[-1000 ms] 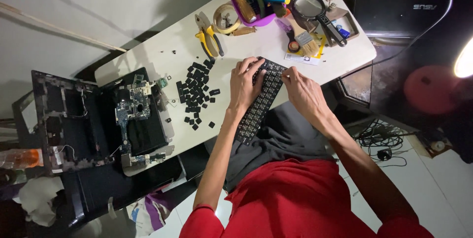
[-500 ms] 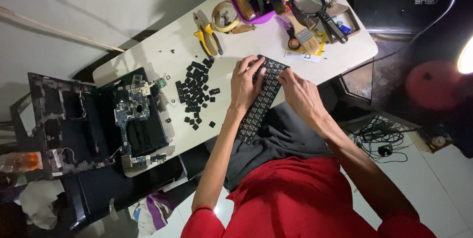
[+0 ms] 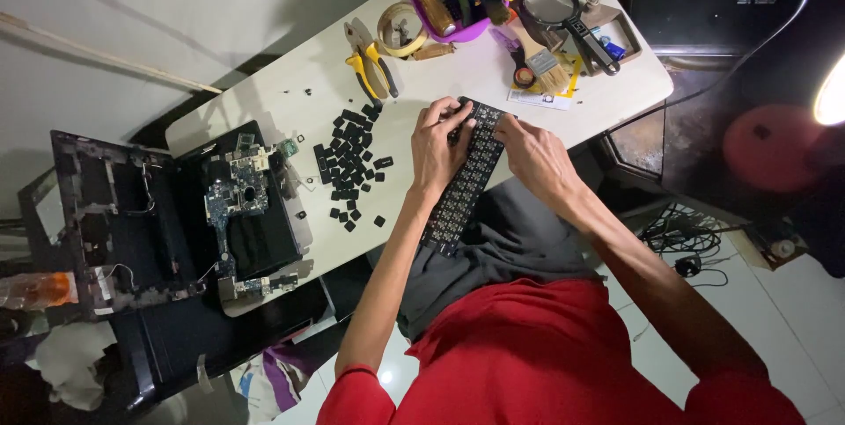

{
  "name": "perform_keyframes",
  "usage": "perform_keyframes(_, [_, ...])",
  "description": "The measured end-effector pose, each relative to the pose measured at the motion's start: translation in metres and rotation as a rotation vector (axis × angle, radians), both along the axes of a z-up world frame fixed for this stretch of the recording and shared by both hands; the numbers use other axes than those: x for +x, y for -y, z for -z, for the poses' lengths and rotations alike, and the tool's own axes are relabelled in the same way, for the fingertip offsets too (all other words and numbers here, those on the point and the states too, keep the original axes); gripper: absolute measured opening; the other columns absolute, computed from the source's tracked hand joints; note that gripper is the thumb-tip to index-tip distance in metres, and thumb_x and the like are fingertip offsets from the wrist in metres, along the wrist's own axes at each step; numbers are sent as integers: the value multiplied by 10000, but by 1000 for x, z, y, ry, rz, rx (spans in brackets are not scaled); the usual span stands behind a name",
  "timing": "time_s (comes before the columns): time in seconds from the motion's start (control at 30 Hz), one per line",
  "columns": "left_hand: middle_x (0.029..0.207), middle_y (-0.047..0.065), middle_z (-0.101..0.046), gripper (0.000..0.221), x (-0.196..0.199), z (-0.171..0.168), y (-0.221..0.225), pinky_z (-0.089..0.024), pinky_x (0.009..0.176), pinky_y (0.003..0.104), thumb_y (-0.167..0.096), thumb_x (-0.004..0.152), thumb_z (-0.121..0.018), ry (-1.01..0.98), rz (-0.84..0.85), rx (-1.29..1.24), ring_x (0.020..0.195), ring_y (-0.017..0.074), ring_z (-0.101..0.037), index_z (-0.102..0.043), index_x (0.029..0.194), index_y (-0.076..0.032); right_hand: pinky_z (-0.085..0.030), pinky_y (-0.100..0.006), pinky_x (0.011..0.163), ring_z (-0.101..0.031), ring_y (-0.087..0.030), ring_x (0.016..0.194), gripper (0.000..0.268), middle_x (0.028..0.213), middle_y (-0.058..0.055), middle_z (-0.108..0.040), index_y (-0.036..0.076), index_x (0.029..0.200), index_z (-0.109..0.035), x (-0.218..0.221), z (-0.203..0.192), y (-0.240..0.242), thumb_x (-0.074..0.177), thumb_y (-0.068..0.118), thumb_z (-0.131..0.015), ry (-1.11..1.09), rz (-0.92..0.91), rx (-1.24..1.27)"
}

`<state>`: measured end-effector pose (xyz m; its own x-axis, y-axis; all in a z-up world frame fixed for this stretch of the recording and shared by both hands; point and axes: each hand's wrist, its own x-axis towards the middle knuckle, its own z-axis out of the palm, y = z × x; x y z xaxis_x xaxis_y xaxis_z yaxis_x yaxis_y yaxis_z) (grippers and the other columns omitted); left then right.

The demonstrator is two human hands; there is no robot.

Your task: Repairing a laptop keyboard by manually attaching small plastic key components to the keyboard frame using hands and a small probe.

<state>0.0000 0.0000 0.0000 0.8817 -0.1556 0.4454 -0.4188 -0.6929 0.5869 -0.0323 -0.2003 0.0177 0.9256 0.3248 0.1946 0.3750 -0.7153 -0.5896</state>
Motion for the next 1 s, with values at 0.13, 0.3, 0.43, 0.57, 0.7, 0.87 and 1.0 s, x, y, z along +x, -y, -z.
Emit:
perform_keyframes(0.13, [1114, -2, -637, 274, 0, -1, 0, -599, 888, 336, -282, 957, -705, 21, -18, 10, 1045, 236, -658, -769, 1198, -167, -582, -480, 560, -700, -351, 570, 215, 886, -170, -678, 20, 1220, -538, -7, -23, -7, 1009, 16, -495, -5, 3, -38])
perform_keyframes(0.3, [1143, -14, -600, 327, 1, -3, -2, -608, 860, 372, -336, 997, -644, -21, -2, 96, 1031, 233, -646, -726, 1269, -174, -527, -515, 491, -685, -432, 582, 145, 752, -169, -655, 25, 1159, -568, -6, -17, -4, 1045, 110, -539, -62, 37, 112])
perform_keyframes(0.43, [1150, -13, -569, 340, 2, -18, -4, -619, 860, 428, -280, 991, -655, -66, 53, 161, 1045, 255, -629, -695, 1321, -208, -524, -503, 506, -679, -435, 581, 146, 719, -193, -652, 15, 1146, -585, 4, -6, 3, 1039, 112, -565, -107, 33, 218])
perform_keyframes(0.57, [1154, 4, -541, 356, 10, -22, -9, -630, 796, 496, -253, 984, -643, -123, 150, 269, 1045, 294, -625, -670, 1336, -207, -542, -489, 523, -683, -409, 578, 138, 713, -202, -661, 6, 1137, -588, -1, -17, 3, 1034, 88, -545, -116, 29, 185])
perform_keyframes(0.7, [1183, 2, -517, 373, 20, -17, -14, -630, 767, 527, -326, 1030, -535, -171, 225, 333, 1064, 299, -614, -622, 1386, -254, -550, -516, 516, -700, -438, 605, 139, 758, -196, -673, 45, 1154, -564, -10, -16, -3, 1055, 123, -505, -40, 49, 63])
perform_keyframes(0.87, [1242, -13, -493, 406, 23, -28, -15, -635, 780, 509, -297, 1041, -502, -198, 281, 363, 1076, 294, -616, -565, 1442, -309, -579, -501, 544, -715, -421, 623, 167, 809, -174, -679, 56, 1171, -556, -17, -22, 0, 1066, 178, -511, 6, 61, 30])
perform_keyframes(1.0, [1254, -21, -497, 370, 28, -18, -18, -634, 810, 488, -345, 1028, -516, -188, 293, 329, 1096, 304, -616, -601, 1386, -301, -584, -513, 586, -726, -410, 660, 183, 812, -139, -687, 95, 1163, -587, -22, -25, 1, 1055, 239, -549, -26, 120, 26])
